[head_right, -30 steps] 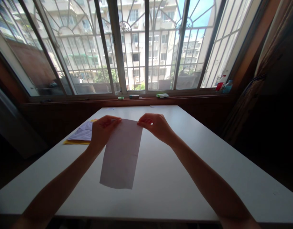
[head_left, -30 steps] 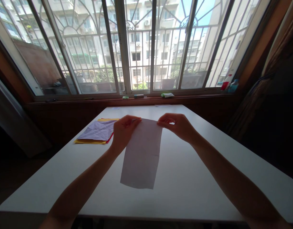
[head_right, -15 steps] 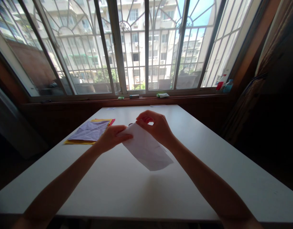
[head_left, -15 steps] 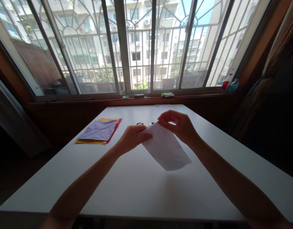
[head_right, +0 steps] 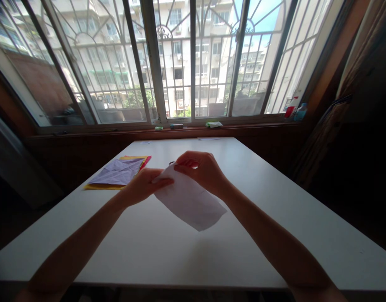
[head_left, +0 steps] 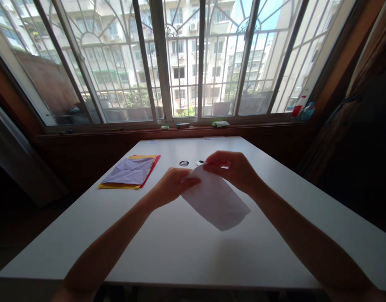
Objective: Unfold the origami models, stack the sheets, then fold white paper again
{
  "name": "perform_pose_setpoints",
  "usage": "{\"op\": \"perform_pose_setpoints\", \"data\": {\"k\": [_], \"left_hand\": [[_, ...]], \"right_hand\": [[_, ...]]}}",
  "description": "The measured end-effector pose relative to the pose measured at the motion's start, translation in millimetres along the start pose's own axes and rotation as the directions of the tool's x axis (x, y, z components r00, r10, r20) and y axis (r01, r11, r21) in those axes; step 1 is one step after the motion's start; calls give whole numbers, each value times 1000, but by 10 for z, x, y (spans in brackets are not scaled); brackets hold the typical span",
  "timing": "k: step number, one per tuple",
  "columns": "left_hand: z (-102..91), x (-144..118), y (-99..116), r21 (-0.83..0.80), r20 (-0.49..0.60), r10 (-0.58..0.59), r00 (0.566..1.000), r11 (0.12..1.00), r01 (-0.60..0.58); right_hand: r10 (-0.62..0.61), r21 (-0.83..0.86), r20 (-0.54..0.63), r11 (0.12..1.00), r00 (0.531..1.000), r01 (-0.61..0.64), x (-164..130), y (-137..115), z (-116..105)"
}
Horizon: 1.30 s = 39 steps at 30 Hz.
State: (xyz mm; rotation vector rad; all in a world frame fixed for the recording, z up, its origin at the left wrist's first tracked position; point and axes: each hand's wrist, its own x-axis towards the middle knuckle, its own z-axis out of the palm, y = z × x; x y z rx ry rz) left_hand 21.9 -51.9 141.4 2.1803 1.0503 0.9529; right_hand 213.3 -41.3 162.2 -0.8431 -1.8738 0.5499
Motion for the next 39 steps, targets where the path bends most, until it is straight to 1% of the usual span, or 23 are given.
{"op": "perform_pose_setpoints", "data": {"k": [3,6,8,10,12,14,16,18,20,22,24,26,28,30,32,35,37,39], "left_hand": [[-4,22,-38,-15,-141,-21,990,1000,19],[-58,57,-122,-108,-269,-75,960,993,47],[-112,74,-176,-187,-315,-106,943,981,47],[-173,81,-208,-212,-333,-116,936,976,45],[-234,75,-209,-158,-309,-107,945,986,60],[-290,61,-184,-79,-236,-89,968,994,72],[-327,47,-146,8,-172,-63,983,998,65],[-325,39,-108,123,-163,-23,986,992,43],[-270,37,-77,257,-183,14,983,966,34],[-166,36,-54,378,-177,30,984,925,40],[-42,35,-35,477,-120,30,992,879,31],[59,37,-26,515,-73,31,997,857,11],[99,46,-35,540,-63,29,998,841,10],[68,60,-66,555,-81,33,996,832,18],[-13,75,-113,556,-108,39,993,831,28],[-143,87,-175,596,-161,15,987,798,85],[-179,88,-189,652,-156,-13,988,750,113],[-151,88,-176,676,-113,-29,993,730,98]], "right_hand": [[16,-50,47,999,999,-14,13,52,-9],[56,-105,65,993,996,-49,45,172,-58],[65,-132,47,990,997,-58,66,251,-99],[55,-148,8,988,998,-53,80,299,-132],[41,-170,-29,985,999,-45,83,311,-152],[35,-201,-29,979,999,-40,77,295,-157],[35,-239,11,970,999,-31,63,267,-147],[34,-284,81,959,996,-10,43,239,-121],[32,-332,159,943,987,23,18,210,-81],[25,-363,219,930,975,57,-8,177,-29],[13,-371,254,925,967,85,-31,139,21],[-3,-369,268,924,963,105,-45,103,54],[-2,-373,272,921,962,108,-43,85,55],[12,-390,263,916,965,95,-26,98,20],[27,-411,248,908,968,80,0,144,-42],[34,-428,223,901,974,67,36,233,-127],[28,-435,211,898,977,68,43,262,-141],[15,-444,213,892,977,83,31,245,-112]]}}
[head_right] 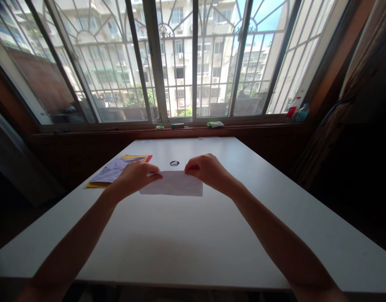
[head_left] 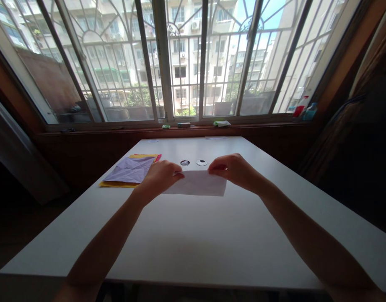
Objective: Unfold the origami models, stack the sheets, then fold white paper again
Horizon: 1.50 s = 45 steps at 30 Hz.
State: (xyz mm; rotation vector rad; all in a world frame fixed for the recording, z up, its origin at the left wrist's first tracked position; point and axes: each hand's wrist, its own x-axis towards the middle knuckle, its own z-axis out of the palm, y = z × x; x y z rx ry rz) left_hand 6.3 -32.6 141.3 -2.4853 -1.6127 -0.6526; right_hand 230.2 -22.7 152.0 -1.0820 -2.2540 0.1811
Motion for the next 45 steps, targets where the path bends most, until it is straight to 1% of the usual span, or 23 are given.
{"op": "perform_pose_setpoints", "data": {"k": [1,3,5,7,9,12,15,17,18,20,21,22,24,26,28,32,39,45], "left_hand": [[16,-3,34,-21,24,25,999,999,-25],[57,-5,123,-121,65,86,994,990,-77],[93,1,204,-229,93,121,988,969,-97],[112,10,246,-304,81,103,991,950,-74],[109,14,245,-372,40,59,997,927,-40],[78,1,206,-483,-20,9,1000,875,-18],[44,-17,177,-573,-51,-31,998,820,-4],[35,-23,168,-625,-18,-34,999,780,15],[36,-24,166,-655,26,-12,1000,755,26],[45,-25,171,-725,121,68,990,688,41],[51,-26,179,-756,150,108,983,653,44],[56,-29,194,-779,158,128,979,626,43],[58,-44,239,-791,109,94,990,612,29],[45,-72,301,-764,22,16,1000,646,6],[19,-109,361,-736,-65,-36,997,676,-24],[-29,-173,431,-751,-177,-39,983,652,-109],[-52,-211,443,-740,-232,-21,973,652,-162],[-70,-223,449,-742,-230,-11,973,649,-168]], "right_hand": [[-12,-2,4,1000,1000,12,-6,-34,15],[-42,14,11,999,999,42,-21,-118,47],[-60,60,-29,996,998,61,-34,-190,65],[-34,108,-104,993,994,45,-39,-219,62],[17,135,-158,991,987,5,-34,-198,41],[70,160,-198,986,978,-38,-17,-114,0],[90,220,-247,975,965,-35,-5,-55,-24],[102,241,-260,970,960,-38,-4,-61,-26],[105,242,-253,969,962,-43,-6,-76,-24],[98,237,-215,970,972,-46,-13,-126,-17],[86,239,-183,970,979,-41,-18,-156,-14],[70,247,-145,968,987,-32,-25,-186,-13],[33,283,-76,959,997,-10,-43,-239,-21],[4,333,-36,943,999,8,-65,-277,-41],[-5,375,-23,927,1000,13,-91,-303,-69],[-8,408,-10,913,1000,11,-139,-348,-121],[-10,395,-7,919,1000,11,-190,-426,-172],[-13,389,-7,921,1000,14,-194,-430,-184]]}}
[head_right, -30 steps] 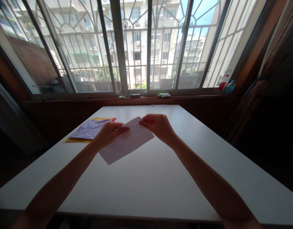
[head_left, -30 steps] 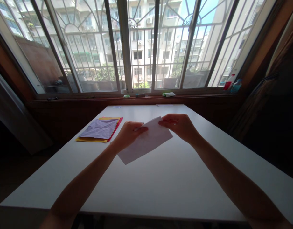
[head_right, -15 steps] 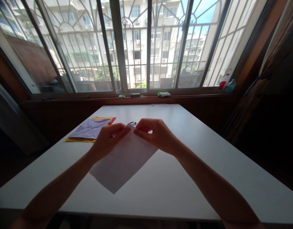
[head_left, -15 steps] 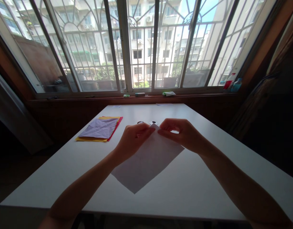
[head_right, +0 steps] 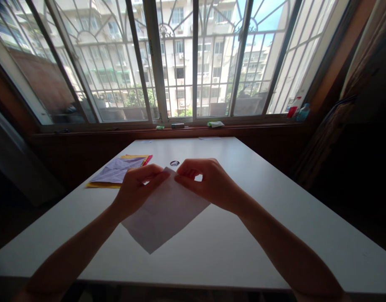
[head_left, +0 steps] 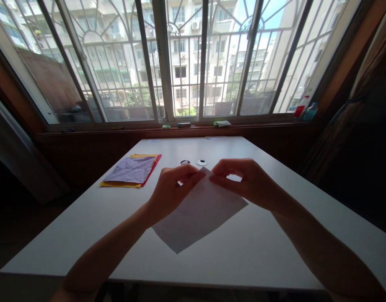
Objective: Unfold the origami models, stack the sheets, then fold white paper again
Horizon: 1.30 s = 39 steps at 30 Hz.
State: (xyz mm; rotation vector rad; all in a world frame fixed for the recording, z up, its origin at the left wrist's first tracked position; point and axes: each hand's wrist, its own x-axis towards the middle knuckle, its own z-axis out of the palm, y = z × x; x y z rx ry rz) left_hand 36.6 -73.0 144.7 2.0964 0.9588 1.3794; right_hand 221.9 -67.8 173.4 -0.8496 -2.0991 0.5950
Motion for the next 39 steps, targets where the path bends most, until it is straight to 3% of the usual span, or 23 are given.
{"op": "perform_pose_setpoints", "data": {"k": [8,16,19,24,32,39], "left_hand": [[-3,-3,-10,60,-27,14,1000,998,-12],[-68,15,-29,37,-211,-23,977,999,31],[-126,31,-52,16,-134,-35,990,999,38],[-140,64,-58,-33,0,-34,999,999,34],[-169,39,-31,-160,-23,-110,994,981,105],[-185,-8,34,-126,-77,-87,993,989,77]], "right_hand": [[4,2,-22,1000,1000,-4,6,3,17],[12,-50,-150,999,989,-20,50,72,16],[-4,-79,-156,997,988,-9,57,57,3],[3,-79,-28,997,1000,-5,57,39,2],[36,32,-102,999,994,-33,26,54,-30],[46,81,-160,996,986,-34,-30,-2,-54]]}}
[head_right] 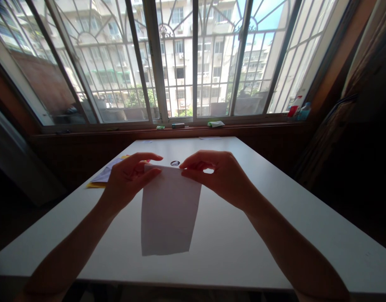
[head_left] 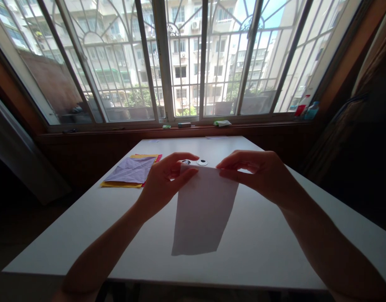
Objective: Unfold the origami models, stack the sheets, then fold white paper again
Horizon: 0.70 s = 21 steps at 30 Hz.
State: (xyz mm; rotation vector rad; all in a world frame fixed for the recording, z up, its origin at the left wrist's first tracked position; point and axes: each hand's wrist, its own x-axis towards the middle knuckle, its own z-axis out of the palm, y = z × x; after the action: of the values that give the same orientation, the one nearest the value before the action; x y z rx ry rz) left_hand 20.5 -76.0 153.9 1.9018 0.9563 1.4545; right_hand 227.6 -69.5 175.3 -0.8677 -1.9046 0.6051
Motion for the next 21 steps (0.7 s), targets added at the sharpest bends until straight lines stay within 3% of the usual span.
{"op": "perform_pose_setpoints", "data": {"k": [14,21], "left_hand": [[4,-4,-13,110,-48,85,995,991,-79],[31,20,-50,145,-141,136,981,983,-115]], "right_hand": [[-14,46,12,999,1000,13,-10,-14,5],[-55,-112,-52,993,997,49,9,21,4]]}}
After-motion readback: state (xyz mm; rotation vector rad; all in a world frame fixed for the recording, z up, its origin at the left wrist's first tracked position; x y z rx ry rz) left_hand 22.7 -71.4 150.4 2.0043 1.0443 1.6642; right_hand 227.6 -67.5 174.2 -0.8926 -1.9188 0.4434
